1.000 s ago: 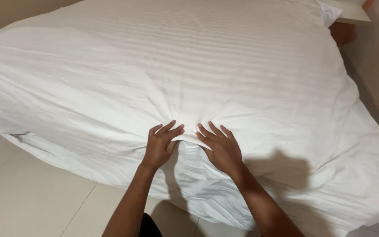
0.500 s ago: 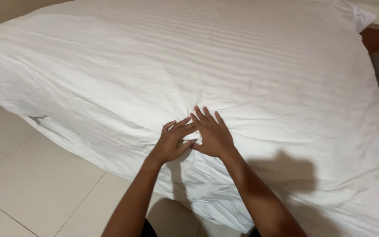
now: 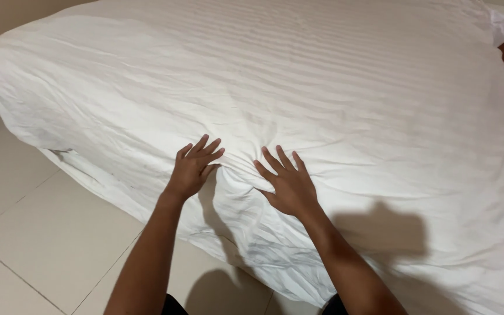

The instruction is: The person smooths and adjusts a white bedsheet on a bed, tucking the edges under the mattress and ensuring the surface is flat. They move around the bed to reach different sides and corners, using both hands to pull and flatten the fabric.

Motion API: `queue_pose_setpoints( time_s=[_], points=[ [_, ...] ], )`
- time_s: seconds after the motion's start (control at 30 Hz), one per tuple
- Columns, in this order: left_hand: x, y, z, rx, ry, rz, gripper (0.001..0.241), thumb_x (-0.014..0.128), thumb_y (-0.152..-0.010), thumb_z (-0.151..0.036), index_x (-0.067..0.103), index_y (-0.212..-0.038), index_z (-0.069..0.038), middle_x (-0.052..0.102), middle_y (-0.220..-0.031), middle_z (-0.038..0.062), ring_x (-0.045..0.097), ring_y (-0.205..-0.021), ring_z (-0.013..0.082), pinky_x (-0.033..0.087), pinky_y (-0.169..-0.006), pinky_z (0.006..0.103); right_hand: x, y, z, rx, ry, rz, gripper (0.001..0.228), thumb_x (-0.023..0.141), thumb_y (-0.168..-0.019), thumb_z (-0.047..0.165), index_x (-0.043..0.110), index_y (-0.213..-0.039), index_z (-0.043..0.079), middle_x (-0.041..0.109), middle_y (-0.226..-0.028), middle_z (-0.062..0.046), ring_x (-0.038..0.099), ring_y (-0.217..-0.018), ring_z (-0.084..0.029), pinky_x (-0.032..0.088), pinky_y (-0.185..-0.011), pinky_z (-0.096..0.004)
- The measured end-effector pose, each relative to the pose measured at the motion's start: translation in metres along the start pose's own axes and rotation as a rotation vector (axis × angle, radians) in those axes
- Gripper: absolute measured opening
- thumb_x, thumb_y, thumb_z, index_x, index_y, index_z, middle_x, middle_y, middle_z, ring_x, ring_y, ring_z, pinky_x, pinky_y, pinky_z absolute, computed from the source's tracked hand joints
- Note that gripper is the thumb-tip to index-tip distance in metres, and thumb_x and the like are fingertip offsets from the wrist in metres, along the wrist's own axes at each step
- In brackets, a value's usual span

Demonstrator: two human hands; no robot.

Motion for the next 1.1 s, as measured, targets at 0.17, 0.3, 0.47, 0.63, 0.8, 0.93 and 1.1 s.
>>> queue_pose_setpoints(
  time_s=[0.17,0.3,0.47,0.63,0.8,0.93,1.1],
  points=[
    [0.007,0.008,-0.007,-0.099,0.146,-0.097,0.036,0.07,-0.095,-0.015,0.071,-0.13,-0.021,0.067,-0.141,-0.004,0.042,-0.15,0.0216,0.026,-0.119,0.0483,0.003,0.0,0.0,-0.006,-0.033,-0.005,0.066,0.069,-0.09,0.048,0.048,-0.15,0.033,0.031,-0.165,0.002,0.023,-0.153,-0.027,0.021,-0.12,-0.056],
    [0.002,0.012,-0.013,-0.144,0.217,-0.216,0.032,0.069,-0.096,-0.009,0.075,-0.127,-0.015,0.078,-0.116,0.0,0.058,-0.14,0.0227,0.035,-0.117,0.0474,0.008,0.002,-0.003,-0.029,-0.025,-0.008,0.064,0.07,-0.088,0.035,0.051,-0.149,0.033,0.035,-0.163,0.013,0.025,-0.153,-0.022,0.02,-0.123,-0.052],
    [0.003,0.012,-0.01,-0.155,0.277,-0.223,0.029,0.072,-0.095,-0.01,0.077,-0.123,-0.015,0.072,-0.126,0.006,0.068,-0.106,0.0199,0.044,-0.114,0.0476,0.003,0.003,-0.001,-0.016,-0.044,-0.011,0.064,0.071,-0.086,0.033,0.054,-0.147,0.032,0.038,-0.162,0.014,0.026,-0.153,-0.02,0.02,-0.123,-0.051],
    [0.004,0.016,-0.017,-0.114,0.236,-0.198,0.028,0.069,-0.094,-0.006,0.075,-0.122,-0.013,0.076,-0.127,0.0,0.056,-0.14,0.0252,0.039,-0.114,0.0501,-0.003,0.002,0.002,0.029,-0.115,-0.014,0.056,0.068,-0.091,0.047,0.056,-0.143,0.03,0.041,-0.159,0.011,0.028,-0.153,-0.021,0.02,-0.123,-0.052],
    [0.003,0.026,-0.023,-0.147,0.181,-0.2,0.032,0.067,-0.096,-0.011,0.072,-0.127,-0.016,0.066,-0.142,-0.002,0.049,-0.145,0.0229,0.035,-0.117,0.0504,0.001,0.003,0.005,0.026,-0.081,0.004,0.063,0.066,-0.09,0.049,0.052,-0.147,0.029,0.04,-0.161,0.009,0.028,-0.152,-0.021,0.02,-0.122,-0.051],
    [0.005,0.028,-0.026,-0.146,0.104,-0.192,0.032,0.067,-0.097,-0.013,0.072,-0.128,-0.015,0.064,-0.144,-0.001,0.048,-0.145,0.0246,0.034,-0.116,0.052,0.005,0.016,0.009,-0.029,-0.042,-0.07,0.064,0.063,-0.091,0.044,0.048,-0.15,0.024,0.04,-0.161,0.005,0.028,-0.15,-0.023,0.02,-0.119,-0.051],
    [0.002,0.027,-0.023,-0.169,0.113,-0.11,0.038,0.066,-0.097,-0.016,0.068,-0.135,-0.017,0.06,-0.148,-0.001,0.043,-0.148,0.0228,0.033,-0.118,0.0518,0.005,0.036,0.015,-0.138,-0.03,-0.128,0.05,0.054,-0.104,0.03,0.048,-0.154,0.027,0.039,-0.164,0.005,0.032,-0.153,-0.02,0.021,-0.123,-0.051]
  ],
)
Point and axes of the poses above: each hand's wrist, its own y-axis away from the middle knuckle, its own x-axis out of the palm, z = x × y, the point moved 3 cm from there along -y, towards the middle knuckle
